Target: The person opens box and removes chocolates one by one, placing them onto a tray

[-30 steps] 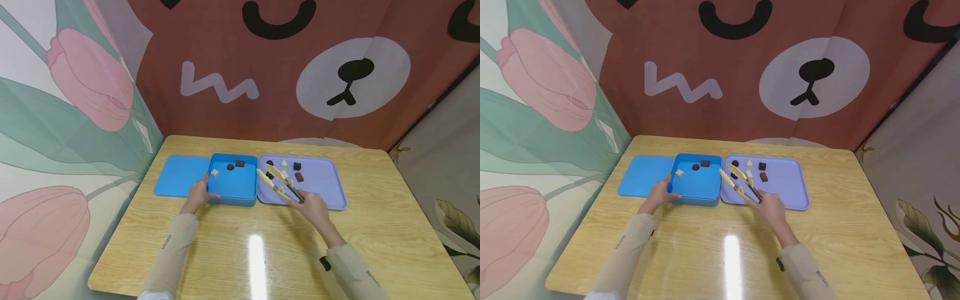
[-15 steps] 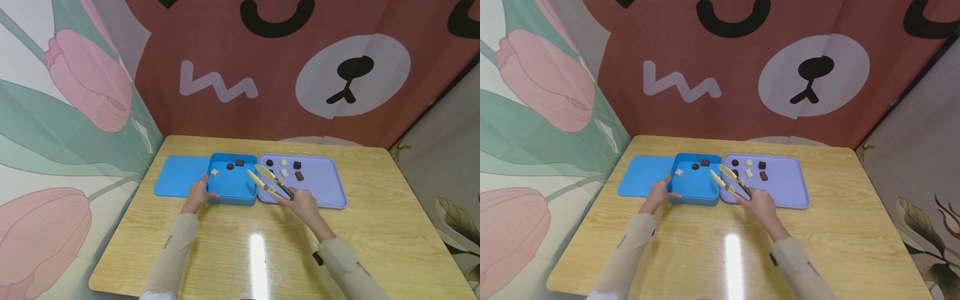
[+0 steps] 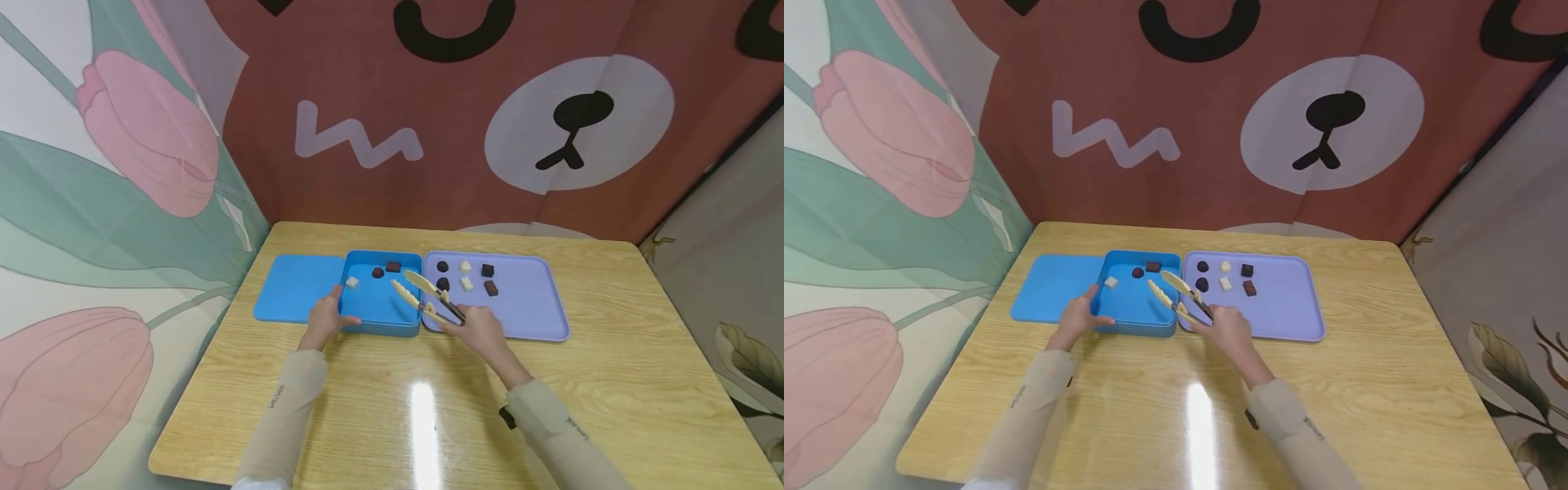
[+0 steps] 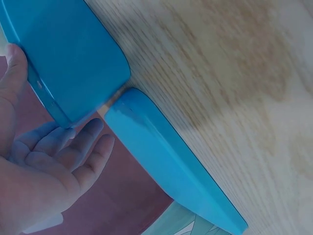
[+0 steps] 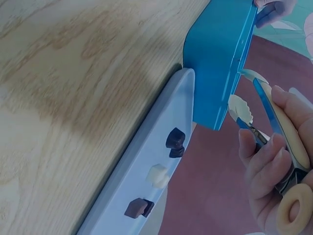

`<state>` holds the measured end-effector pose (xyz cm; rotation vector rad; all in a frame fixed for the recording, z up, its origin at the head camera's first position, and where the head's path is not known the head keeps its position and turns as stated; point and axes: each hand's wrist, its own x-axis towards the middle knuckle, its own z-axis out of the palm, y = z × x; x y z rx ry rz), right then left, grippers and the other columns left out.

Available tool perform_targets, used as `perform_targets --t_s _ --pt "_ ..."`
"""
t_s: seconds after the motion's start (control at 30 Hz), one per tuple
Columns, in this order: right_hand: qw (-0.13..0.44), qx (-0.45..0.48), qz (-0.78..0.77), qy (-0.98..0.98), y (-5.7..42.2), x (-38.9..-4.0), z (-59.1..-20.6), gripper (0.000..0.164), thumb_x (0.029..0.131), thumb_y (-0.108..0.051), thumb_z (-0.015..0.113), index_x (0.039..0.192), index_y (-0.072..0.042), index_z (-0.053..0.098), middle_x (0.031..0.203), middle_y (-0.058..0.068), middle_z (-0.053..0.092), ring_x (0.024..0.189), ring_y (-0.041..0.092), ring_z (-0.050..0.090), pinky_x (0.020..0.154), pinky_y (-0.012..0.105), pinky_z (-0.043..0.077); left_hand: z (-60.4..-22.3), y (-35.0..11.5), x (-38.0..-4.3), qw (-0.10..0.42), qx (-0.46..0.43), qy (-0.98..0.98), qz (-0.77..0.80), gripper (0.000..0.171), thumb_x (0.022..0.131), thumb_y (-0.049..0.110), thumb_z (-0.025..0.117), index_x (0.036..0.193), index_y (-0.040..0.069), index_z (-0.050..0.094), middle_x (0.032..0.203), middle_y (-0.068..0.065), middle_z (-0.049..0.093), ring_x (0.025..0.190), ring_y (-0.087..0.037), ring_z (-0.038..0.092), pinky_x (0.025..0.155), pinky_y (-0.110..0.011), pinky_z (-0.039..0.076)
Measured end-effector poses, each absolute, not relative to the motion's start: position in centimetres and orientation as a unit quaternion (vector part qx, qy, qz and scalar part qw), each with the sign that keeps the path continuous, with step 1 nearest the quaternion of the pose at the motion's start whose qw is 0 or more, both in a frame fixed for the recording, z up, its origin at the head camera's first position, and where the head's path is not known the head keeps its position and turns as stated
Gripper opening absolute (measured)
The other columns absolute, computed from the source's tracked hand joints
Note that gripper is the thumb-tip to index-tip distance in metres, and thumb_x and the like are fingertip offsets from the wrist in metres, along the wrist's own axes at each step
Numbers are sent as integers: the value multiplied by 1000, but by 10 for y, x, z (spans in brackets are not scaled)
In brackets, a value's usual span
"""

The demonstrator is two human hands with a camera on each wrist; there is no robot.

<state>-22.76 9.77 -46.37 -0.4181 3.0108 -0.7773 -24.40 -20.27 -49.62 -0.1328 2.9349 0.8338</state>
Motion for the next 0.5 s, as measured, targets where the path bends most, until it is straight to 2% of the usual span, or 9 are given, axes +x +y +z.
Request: perform_targets --t_s 0.17,0.5 --pt "5 -132 -252 959 95 -228 -465 34 74 -40 70 69 -10 56 52 -1 44 45 12 38 38 24 30 -495 -202 -246 46 -40 961 271 94 67 33 78 140 1 27 140 -18 29 124 -36 32 95 -48 33" --pt "9 -129 -246 961 94 -228 -466 33 74 -41 70 73 -9 59 52 -1 45 45 12 39 37 24 31 -488 -202 -248 53 -28 963 262 94 64 32 80 137 -1 32 139 -20 30 125 -38 30 97 -50 30"
